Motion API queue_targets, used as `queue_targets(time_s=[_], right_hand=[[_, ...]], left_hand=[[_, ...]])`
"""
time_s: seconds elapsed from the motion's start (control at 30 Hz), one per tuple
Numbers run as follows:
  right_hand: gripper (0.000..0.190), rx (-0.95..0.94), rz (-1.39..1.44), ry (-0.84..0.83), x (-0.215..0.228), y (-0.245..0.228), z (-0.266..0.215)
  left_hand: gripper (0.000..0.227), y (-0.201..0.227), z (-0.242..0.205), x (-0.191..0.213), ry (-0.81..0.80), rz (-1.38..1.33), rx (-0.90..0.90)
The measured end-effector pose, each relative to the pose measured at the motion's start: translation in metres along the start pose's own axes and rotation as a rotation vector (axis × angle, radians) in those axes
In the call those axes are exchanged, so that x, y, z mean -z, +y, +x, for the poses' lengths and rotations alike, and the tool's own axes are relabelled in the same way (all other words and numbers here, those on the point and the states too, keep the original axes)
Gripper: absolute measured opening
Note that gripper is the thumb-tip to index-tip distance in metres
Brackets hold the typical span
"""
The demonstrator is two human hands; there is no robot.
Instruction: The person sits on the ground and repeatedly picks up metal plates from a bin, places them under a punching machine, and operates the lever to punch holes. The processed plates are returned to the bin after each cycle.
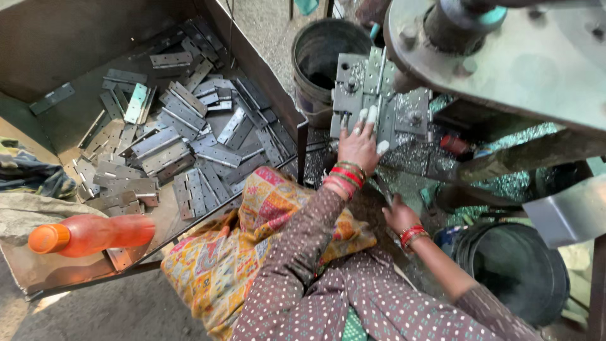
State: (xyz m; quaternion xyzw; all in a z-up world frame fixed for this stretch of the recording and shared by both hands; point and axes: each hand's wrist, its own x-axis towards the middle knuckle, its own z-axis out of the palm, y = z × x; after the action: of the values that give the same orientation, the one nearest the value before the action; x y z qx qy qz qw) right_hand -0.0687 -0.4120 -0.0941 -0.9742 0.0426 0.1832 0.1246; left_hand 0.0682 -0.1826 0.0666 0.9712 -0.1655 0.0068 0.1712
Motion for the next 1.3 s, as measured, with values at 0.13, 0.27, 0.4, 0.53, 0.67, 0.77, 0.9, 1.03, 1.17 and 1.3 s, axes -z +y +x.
queue_targets(time_s=[0.13,0.27,0.4,0.53,0.67,0.77,0.9,1.03,1.17,1.3], right_hand=[[0.049,-0.027,-0.099,-0.065,0.037,0.010,0.014],[0.044,-0.007,-0.006,0.036,0.004,-0.011,0.003],[0.056,0.089,0.087,0.082,-0.004,-0.009,-0.003],[0.050,0.029,-0.004,-0.112,0.043,-0.002,0.015],[0.048,0.018,0.007,-0.057,0.052,-0.006,0.005],[0.049,-0.067,0.032,-0.017,0.033,-0.011,0.001],[0.050,0.077,0.107,0.088,0.000,-0.002,0.002],[0.051,0.060,0.055,-0.018,0.027,0.013,0.026],[0.052,0.057,0.002,-0.079,0.057,0.011,0.038],[0.052,-0.050,0.068,-0.059,0.030,0.003,0.016]], left_hand=[[0.056,0.002,0.004,-0.003,0.126,0.047,-0.025],[0.052,-0.003,0.002,-0.006,0.090,0.062,-0.019],[0.051,0.005,-0.002,-0.013,0.199,0.059,-0.027],[0.048,0.002,0.014,-0.024,0.255,0.158,-0.030],[0.042,0.003,0.031,-0.042,0.131,0.204,0.019],[0.040,0.000,0.049,-0.039,0.107,0.219,0.017],[0.042,-0.004,0.032,-0.042,0.272,0.142,-0.012],[0.043,0.001,0.030,-0.045,0.405,0.204,-0.054],[0.035,0.004,0.027,-0.054,0.251,0.247,-0.084],[0.038,0.006,0.030,-0.056,0.410,0.316,-0.072]])
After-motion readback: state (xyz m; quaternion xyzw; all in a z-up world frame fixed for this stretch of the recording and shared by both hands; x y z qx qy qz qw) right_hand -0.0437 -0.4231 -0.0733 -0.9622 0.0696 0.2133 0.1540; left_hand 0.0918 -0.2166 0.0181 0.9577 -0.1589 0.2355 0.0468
